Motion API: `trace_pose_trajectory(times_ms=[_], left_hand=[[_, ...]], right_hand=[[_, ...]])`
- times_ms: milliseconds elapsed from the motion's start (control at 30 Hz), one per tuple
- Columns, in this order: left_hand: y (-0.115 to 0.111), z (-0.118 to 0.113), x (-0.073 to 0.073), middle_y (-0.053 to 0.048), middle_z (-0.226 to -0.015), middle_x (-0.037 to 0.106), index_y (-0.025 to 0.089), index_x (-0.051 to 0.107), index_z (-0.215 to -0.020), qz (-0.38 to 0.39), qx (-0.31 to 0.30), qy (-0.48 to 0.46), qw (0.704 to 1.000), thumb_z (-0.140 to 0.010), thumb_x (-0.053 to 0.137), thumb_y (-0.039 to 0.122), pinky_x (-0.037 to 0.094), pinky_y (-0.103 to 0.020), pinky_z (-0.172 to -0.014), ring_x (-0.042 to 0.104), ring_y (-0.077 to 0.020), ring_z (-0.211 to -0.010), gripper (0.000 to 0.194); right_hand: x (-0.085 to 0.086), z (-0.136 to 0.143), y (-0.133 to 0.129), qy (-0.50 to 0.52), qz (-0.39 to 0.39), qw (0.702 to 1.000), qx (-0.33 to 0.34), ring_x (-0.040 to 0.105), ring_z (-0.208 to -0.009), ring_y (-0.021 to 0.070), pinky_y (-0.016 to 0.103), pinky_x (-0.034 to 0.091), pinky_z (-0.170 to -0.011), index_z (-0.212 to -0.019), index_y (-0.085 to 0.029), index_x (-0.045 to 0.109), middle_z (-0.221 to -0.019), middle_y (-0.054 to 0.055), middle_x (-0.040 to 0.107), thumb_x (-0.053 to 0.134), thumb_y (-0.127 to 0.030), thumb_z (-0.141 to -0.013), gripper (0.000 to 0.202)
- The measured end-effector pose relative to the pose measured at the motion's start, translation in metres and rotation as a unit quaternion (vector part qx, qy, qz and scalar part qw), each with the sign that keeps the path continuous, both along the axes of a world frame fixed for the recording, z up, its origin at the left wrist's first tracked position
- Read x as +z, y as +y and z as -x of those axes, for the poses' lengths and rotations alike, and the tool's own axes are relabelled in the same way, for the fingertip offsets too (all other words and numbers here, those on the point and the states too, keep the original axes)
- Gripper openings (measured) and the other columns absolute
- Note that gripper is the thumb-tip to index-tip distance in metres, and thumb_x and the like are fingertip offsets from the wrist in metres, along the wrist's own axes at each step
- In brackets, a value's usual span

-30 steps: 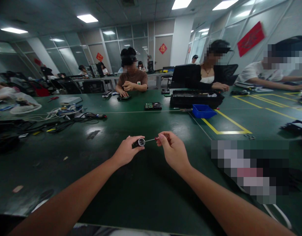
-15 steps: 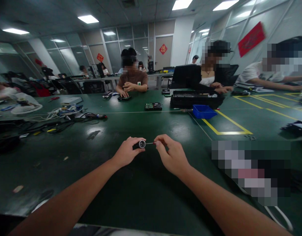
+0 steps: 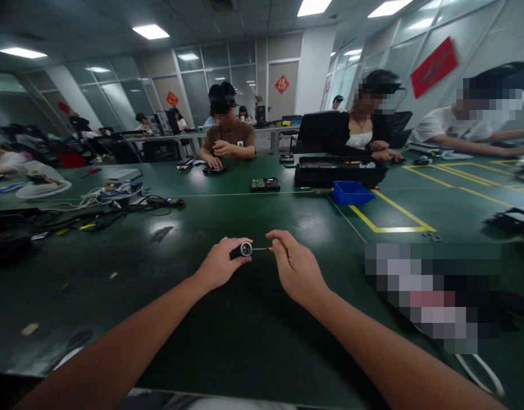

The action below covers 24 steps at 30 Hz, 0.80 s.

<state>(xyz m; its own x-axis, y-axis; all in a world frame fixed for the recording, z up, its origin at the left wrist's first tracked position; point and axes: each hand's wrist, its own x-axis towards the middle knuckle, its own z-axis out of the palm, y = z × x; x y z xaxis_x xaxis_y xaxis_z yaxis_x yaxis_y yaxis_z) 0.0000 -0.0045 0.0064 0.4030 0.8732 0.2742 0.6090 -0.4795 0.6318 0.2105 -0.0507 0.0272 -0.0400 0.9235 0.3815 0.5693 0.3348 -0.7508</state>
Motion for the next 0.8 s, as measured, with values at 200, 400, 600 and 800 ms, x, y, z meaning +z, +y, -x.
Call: trace_pose_trajectory(times_ms=[200, 400, 600, 800], left_hand=[[0.0, 0.001, 0.005, -0.005, -0.12, 0.067, 0.026, 0.063, -0.124, -0.03, 0.026, -0.019, 0.999, -0.089, 0.067, 0.029, 0.041, -0.047, -0.105, 0.059, -0.0252, -0.112, 0.035], [0.004, 0.002, 0.002, -0.003, -0.124, 0.066, 0.029, 0.063, -0.122, -0.053, 0.013, 0.034, 0.998, -0.089, 0.067, 0.025, 0.023, -0.057, -0.117, 0.056, -0.024, -0.12, 0.033], [0.004, 0.003, 0.0, -0.003, -0.124, 0.065, 0.03, 0.062, -0.124, -0.04, 0.014, 0.032, 0.999, -0.09, 0.066, 0.026, 0.023, -0.057, -0.116, 0.056, -0.0241, -0.119, 0.035], [0.002, 0.002, 0.0, -0.001, -0.122, 0.067, 0.031, 0.063, -0.124, -0.038, 0.01, 0.023, 0.999, -0.088, 0.07, 0.027, 0.022, -0.057, -0.117, 0.057, -0.0243, -0.117, 0.037]], right_hand=[[-0.003, 0.0, 0.015, 0.267, 0.069, 0.961, 0.02, 0.066, -0.084, 0.0225, 0.041, 0.053, -0.082, -0.099, -0.021, 0.063, -0.088, 0.006, 0.068, 0.059, -0.045, -0.09, 0.026], [-0.01, -0.012, 0.034, 0.424, 0.146, 0.894, 0.01, 0.061, -0.067, 0.0201, 0.04, 0.058, -0.071, -0.079, -0.023, 0.063, -0.073, 0.004, 0.062, 0.068, -0.047, -0.082, 0.025], [-0.018, -0.011, 0.03, 0.35, 0.09, 0.932, 0.0, 0.064, -0.076, 0.0186, 0.037, 0.056, -0.075, -0.091, -0.021, 0.066, -0.083, 0.003, 0.066, 0.063, -0.049, -0.089, 0.028], [-0.012, -0.008, 0.022, 0.246, 0.051, 0.968, 0.018, 0.065, -0.079, 0.0184, 0.037, 0.053, -0.079, -0.099, -0.02, 0.066, -0.086, 0.004, 0.068, 0.056, -0.044, -0.094, 0.027]])
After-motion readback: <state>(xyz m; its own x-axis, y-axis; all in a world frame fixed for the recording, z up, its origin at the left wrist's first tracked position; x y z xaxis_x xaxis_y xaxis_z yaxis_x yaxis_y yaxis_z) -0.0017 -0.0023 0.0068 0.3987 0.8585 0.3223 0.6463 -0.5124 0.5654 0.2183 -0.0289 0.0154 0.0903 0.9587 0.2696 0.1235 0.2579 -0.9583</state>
